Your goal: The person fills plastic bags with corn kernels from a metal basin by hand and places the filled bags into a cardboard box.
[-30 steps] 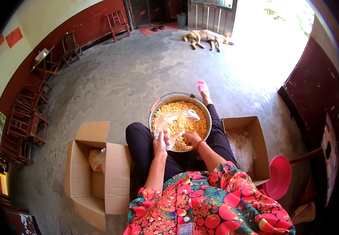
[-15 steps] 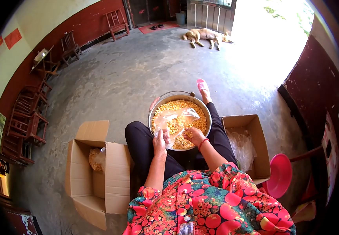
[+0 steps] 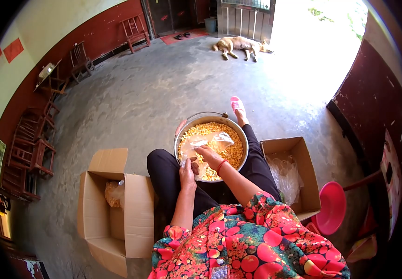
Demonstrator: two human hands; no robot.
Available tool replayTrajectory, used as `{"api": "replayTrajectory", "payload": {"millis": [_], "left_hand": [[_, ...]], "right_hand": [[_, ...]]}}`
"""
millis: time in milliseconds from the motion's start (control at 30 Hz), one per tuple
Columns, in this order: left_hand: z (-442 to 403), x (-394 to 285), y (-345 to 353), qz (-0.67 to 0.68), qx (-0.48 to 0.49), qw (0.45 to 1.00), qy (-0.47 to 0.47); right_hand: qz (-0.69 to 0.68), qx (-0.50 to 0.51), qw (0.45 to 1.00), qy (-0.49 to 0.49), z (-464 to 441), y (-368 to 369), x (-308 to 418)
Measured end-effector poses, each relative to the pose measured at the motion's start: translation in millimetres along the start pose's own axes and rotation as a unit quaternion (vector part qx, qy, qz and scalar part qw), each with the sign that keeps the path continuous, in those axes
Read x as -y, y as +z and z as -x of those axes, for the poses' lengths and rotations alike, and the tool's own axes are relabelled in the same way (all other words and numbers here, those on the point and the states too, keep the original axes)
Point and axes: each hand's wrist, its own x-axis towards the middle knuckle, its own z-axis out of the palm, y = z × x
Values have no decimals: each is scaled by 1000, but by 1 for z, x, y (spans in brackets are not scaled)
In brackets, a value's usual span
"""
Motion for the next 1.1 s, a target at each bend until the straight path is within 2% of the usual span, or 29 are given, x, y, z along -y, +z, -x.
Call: {"api": "replayTrajectory", "payload": {"millis": [33, 67, 133, 200, 267, 300, 367, 467, 500, 667, 733, 867, 967, 1100], "left_hand": [[0, 0, 0, 1, 0, 1000, 0], [-1, 1, -1, 3, -4, 1000, -3], [-1, 1, -1, 6, -8, 1000, -5], [0, 1, 0, -1, -8, 1000, 1], [1, 0, 1, 0, -8, 1000, 1], [1, 0, 0, 1, -9, 1000, 1], [1, 0, 0, 0, -9, 1000, 0], [3, -1, 1, 7, -11, 1000, -8], [4, -1, 1, 17, -13, 1000, -13], [1, 0, 0, 7, -14, 1000, -10], [2, 0, 0, 12, -13, 1000, -14], [2, -1, -1, 4, -10, 1000, -17], [1, 1, -2, 11, -11, 1000, -22], [1, 1, -2, 13, -7, 1000, -23]], "right_hand": [[-192, -25, 963, 190, 3, 0, 11], [-191, -25, 963, 190, 4, -2, 8], [-289, -23, 935, 203, 6, -12, -10], [-170, -72, 956, 226, 13, -22, -32], [91, -52, 969, 223, 19, -33, -62], [91, -52, 969, 223, 23, -35, -77], [364, -19, 902, 233, 32, -37, -89], [378, -38, 892, 244, 38, -23, -83], [355, 8, 894, 274, 39, -25, -77], [400, 45, 877, 264, 45, -21, -69], [433, 89, 863, 244, 44, -21, -73], [405, 99, 871, 259, 43, -20, -80], [403, 112, 882, 217, 43, -21, -84], [387, 196, 890, 138, 44, -26, -72]]}}
